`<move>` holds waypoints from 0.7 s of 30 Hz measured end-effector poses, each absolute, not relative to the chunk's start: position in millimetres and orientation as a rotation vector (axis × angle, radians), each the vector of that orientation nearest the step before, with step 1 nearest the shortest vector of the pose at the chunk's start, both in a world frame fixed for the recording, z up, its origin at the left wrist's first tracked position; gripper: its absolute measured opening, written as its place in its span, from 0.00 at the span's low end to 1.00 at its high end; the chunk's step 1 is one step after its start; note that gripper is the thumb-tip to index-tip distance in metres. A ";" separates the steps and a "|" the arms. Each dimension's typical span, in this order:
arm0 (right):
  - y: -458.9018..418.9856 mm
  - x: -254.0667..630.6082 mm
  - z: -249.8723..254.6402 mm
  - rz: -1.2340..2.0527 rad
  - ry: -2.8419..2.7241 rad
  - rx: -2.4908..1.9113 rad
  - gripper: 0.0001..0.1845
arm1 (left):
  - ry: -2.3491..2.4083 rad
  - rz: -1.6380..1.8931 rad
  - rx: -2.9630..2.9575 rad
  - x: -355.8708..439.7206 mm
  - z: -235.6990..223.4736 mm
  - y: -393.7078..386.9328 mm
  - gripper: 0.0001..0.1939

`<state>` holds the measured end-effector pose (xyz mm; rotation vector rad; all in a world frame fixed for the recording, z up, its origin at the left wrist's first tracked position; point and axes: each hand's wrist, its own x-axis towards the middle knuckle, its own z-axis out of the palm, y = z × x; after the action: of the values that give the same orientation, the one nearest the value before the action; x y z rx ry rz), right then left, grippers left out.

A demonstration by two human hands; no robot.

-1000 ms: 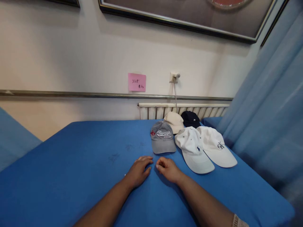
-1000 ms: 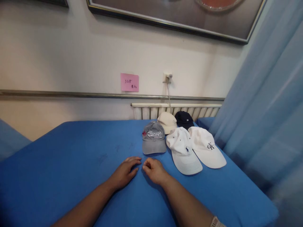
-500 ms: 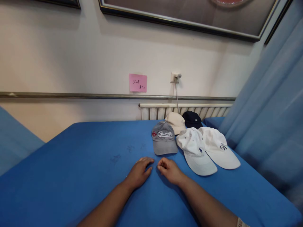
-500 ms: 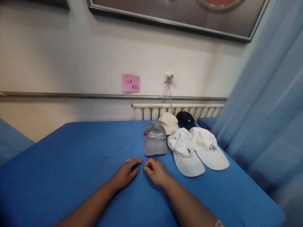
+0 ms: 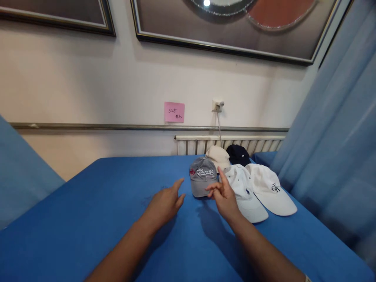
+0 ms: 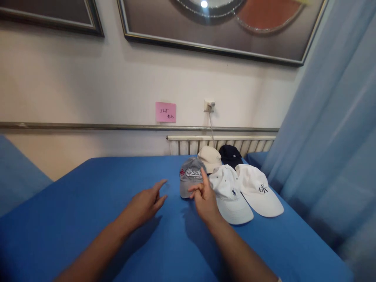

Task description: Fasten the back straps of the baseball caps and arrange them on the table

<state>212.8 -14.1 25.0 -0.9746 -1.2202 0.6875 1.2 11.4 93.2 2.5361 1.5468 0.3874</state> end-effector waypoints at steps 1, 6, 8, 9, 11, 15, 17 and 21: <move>-17.6 213.3 39.4 0.604 -1.218 -0.938 0.41 | 1.579 0.460 2.539 2.5 107.1 5.5 0.31; -36.5 210.1 95.1 0.119 -1.217 -0.738 0.41 | 1.472 1.406 2.451 7.9 142.5 -18.9 0.39; -39.5 208.9 104.6 0.004 -1.233 -0.695 0.41 | 1.380 1.727 2.433 9.5 142.6 -21.5 0.41; -39.4 208.8 106.7 -0.032 -1.247 -0.685 0.42 | 1.332 1.831 2.438 10.2 141.4 -21.3 0.41; -36.4 210.1 106.9 -0.082 -1.277 -0.682 0.42 | 1.262 1.943 2.458 11.4 138.9 -18.7 0.43; -20.1 216.7 102.7 -0.092 -1.321 -0.757 0.44 | 1.385 1.966 2.382 13.0 136.5 -3.7 0.44; -6.0 221.0 103.0 -0.040 -1.324 -0.892 0.45 | 1.559 1.825 2.293 13.3 136.8 11.3 0.44; 31.5 229.9 107.9 0.063 -1.297 -1.218 0.47 | 1.839 1.436 2.190 12.8 140.0 48.2 0.45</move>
<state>229.9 31.5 107.9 -1.2179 -1.2972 0.0626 12.8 48.2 140.0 2.1902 1.8391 1.4357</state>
